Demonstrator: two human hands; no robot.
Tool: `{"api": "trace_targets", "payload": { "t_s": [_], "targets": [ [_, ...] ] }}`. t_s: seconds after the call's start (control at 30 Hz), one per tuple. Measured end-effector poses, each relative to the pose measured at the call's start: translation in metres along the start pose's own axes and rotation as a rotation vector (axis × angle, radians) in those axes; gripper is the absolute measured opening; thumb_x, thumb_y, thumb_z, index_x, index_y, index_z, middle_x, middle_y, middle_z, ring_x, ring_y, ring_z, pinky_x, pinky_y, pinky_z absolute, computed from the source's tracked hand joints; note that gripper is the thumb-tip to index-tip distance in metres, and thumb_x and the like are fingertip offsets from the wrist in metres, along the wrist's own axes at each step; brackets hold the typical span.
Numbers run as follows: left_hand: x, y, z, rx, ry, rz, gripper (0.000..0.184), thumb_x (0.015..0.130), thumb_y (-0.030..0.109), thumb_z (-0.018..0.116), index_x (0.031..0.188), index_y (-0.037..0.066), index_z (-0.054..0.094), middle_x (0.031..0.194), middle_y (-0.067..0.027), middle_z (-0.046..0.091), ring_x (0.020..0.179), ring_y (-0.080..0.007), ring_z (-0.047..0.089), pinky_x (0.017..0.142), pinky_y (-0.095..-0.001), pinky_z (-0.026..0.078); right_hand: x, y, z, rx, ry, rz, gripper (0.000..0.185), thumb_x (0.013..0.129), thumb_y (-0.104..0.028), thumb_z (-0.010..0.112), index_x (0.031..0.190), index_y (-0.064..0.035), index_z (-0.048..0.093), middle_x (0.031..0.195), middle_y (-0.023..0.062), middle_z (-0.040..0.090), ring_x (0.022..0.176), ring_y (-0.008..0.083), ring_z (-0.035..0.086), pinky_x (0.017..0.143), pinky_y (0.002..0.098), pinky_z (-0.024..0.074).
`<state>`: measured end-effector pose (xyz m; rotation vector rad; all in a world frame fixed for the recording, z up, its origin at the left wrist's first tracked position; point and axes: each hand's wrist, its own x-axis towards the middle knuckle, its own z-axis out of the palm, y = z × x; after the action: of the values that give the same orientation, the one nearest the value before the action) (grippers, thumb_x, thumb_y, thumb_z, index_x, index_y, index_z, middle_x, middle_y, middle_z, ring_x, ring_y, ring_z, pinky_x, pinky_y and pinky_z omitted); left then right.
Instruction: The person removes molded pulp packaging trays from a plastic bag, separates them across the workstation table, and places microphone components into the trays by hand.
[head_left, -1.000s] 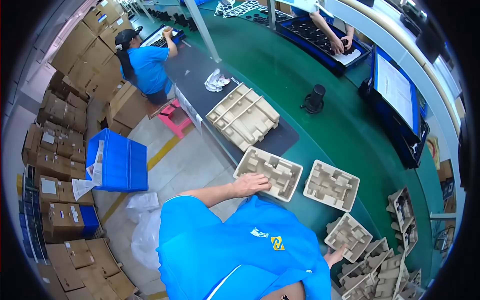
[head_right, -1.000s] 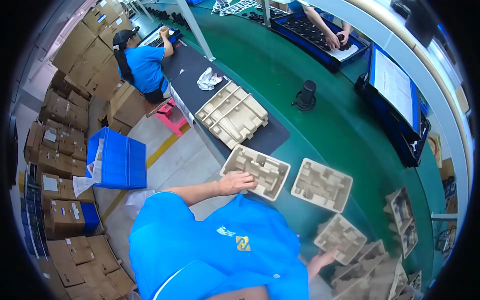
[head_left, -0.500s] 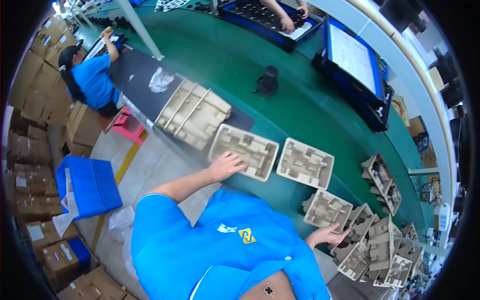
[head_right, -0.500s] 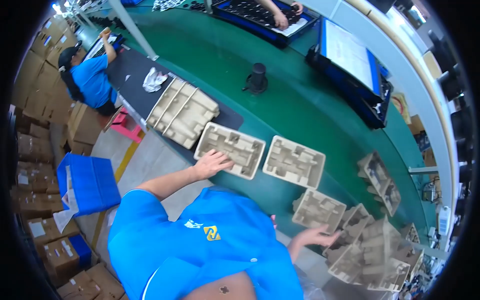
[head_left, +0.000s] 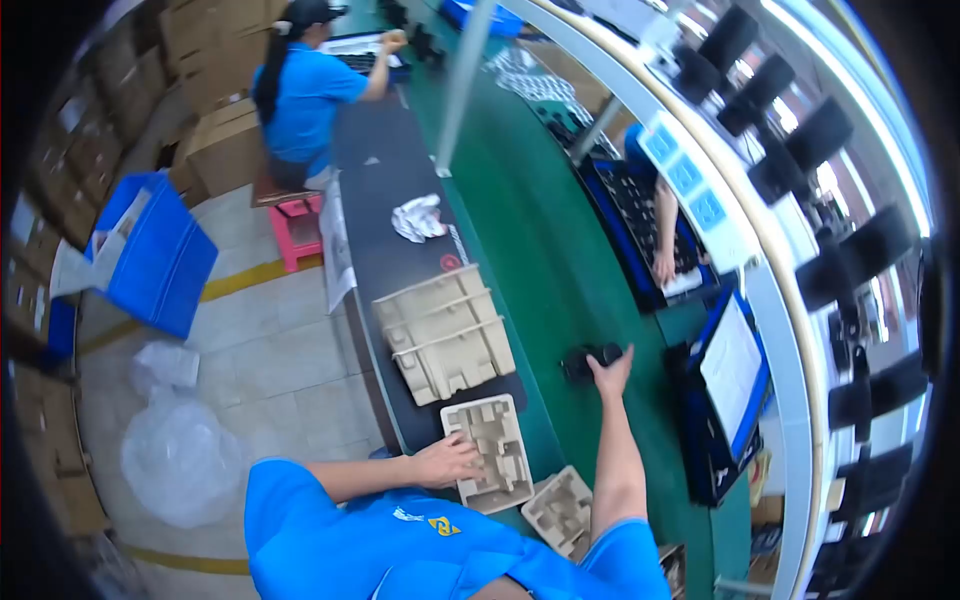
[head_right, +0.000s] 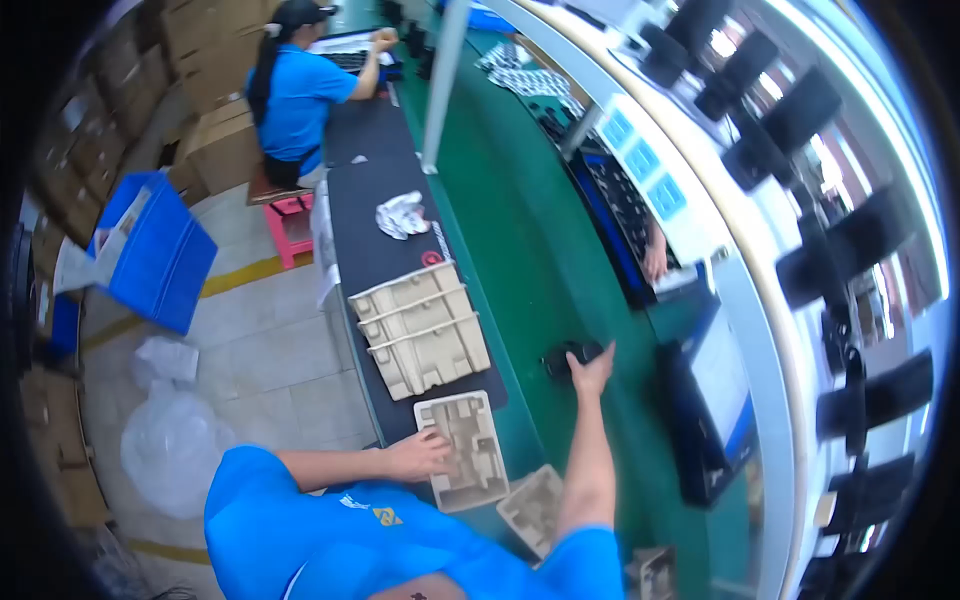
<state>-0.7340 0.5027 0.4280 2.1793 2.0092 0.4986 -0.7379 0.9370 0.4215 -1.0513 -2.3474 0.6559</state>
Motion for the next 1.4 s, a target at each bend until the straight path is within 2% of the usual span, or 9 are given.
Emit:
{"api": "trace_targets", "payload": {
  "t_s": [0.1, 0.23, 0.47, 0.6, 1.0, 1.1, 1.17, 1.23, 1.4],
  "targets": [
    [0.001, 0.004, -0.024, -0.254, -0.093, -0.035, 0.089, 0.068, 0.033, 0.085, 0.146, 0.019, 0.044, 0.136, -0.0187, 0.048, 0.131, -0.0384, 0.043, 0.111, -0.0559, 0.031, -0.002, -0.007, 0.001, 0.22, 0.036, 0.04, 0.087, 0.071, -0.023, 0.086, 0.141, -0.0049, 0.037, 0.129, 0.0184, 0.058, 0.117, 0.0317, 0.059, 0.1, 0.0403, 0.0466],
    [0.036, 0.002, -0.073, -0.611, 0.154, -0.139, 0.077, 0.077, 0.021, 0.08, 0.145, 0.012, 0.043, 0.141, -0.0224, 0.044, 0.131, -0.0412, 0.043, 0.112, -0.0497, 0.034, -0.022, -0.063, -0.043, 0.223, 0.177, 0.02, 0.068, 0.068, -0.03, 0.087, 0.121, -0.0047, 0.054, 0.11, 0.0165, 0.066, 0.103, 0.0352, 0.063, 0.09, 0.0443, 0.0496],
    [0.131, 0.023, -0.152, -0.572, 0.597, -0.222, 0.091, 0.08, 0.015, 0.079, 0.151, 0.002, 0.025, 0.141, -0.021, 0.045, 0.133, -0.0327, 0.045, 0.109, -0.0449, 0.039, -0.123, -0.201, -0.232, 0.367, 0.089, 0.096, 0.064, 0.07, -0.043, 0.085, 0.109, 0.001, 0.059, 0.091, 0.0168, 0.073, 0.087, 0.0298, 0.072, 0.081, 0.039, 0.0552],
    [0.146, 0.077, -0.145, -1.482, 0.186, 0.001, 0.108, 0.075, 0.011, 0.083, 0.155, 0.008, 0.012, 0.144, -0.019, 0.039, 0.134, -0.0289, 0.042, 0.108, -0.0416, 0.041, -0.189, -0.22, -0.295, 0.091, 0.186, 0.117, 0.065, 0.073, -0.053, 0.078, 0.106, -0.0002, 0.059, 0.102, 0.0187, 0.065, 0.093, 0.0342, 0.06, 0.087, 0.0448, 0.045],
    [0.116, 0.145, -0.088, -1.912, -0.258, 0.098, 0.104, 0.083, 0.015, 0.08, 0.157, 0.008, 0.007, 0.152, -0.0151, 0.033, 0.14, -0.0255, 0.038, 0.113, -0.0414, 0.036, -0.303, -0.185, -0.348, 0.389, -0.082, 0.144, 0.08, 0.081, -0.046, 0.073, 0.138, -0.0011, 0.04, 0.115, 0.0229, 0.062, 0.105, 0.0371, 0.064, 0.09, 0.0442, 0.05],
    [0.116, 0.135, -0.114, -1.612, -0.508, 0.04, 0.099, 0.082, 0.011, 0.078, 0.157, 0.007, 0.013, 0.155, -0.0152, 0.031, 0.14, -0.0252, 0.038, 0.113, -0.0409, 0.036, -0.318, -0.185, -0.352, 0.349, -0.056, 0.12, 0.076, 0.084, -0.044, 0.071, 0.139, -0.0026, 0.039, 0.121, 0.0242, 0.059, 0.107, 0.039, 0.063, 0.09, 0.0454, 0.0498],
    [0.123, 0.105, -0.116, -1.522, -0.479, 0.04, 0.079, 0.087, 0.013, 0.069, 0.154, 0.006, 0.027, 0.15, -0.0146, 0.043, 0.135, -0.026, 0.046, 0.106, -0.0395, 0.043, -0.324, -0.181, -0.353, 0.321, -0.046, 0.103, 0.076, 0.085, -0.043, 0.07, 0.14, -0.0028, 0.037, 0.123, 0.0256, 0.058, 0.108, 0.0415, 0.062, 0.09, 0.0465, 0.0495],
    [0.137, 0.101, -0.119, -1.482, -0.083, -0.009, 0.063, 0.093, 0.023, 0.064, 0.148, 0.003, 0.04, 0.13, -0.0133, 0.06, 0.107, -0.0194, 0.062, 0.089, -0.0315, 0.054, -0.331, -0.179, -0.353, 0.28, -0.048, 0.091, 0.077, 0.085, -0.043, 0.07, 0.14, -0.0022, 0.036, 0.123, 0.0266, 0.057, 0.108, 0.0432, 0.062, 0.09, 0.047, 0.0494],
    [0.151, 0.15, -0.169, -1.672, -0.188, -0.174, 0.048, 0.102, 0.032, 0.048, 0.14, 0.003, 0.05, 0.114, -0.0069, 0.063, 0.08, -0.0105, 0.058, 0.061, -0.0236, 0.046, -0.342, -0.173, -0.335, 0.233, -0.122, 0.072, 0.075, 0.085, -0.038, 0.071, 0.139, 0.0004, 0.036, 0.118, 0.0263, 0.06, 0.107, 0.0429, 0.062, 0.09, 0.048, 0.0485]
  ]
}}
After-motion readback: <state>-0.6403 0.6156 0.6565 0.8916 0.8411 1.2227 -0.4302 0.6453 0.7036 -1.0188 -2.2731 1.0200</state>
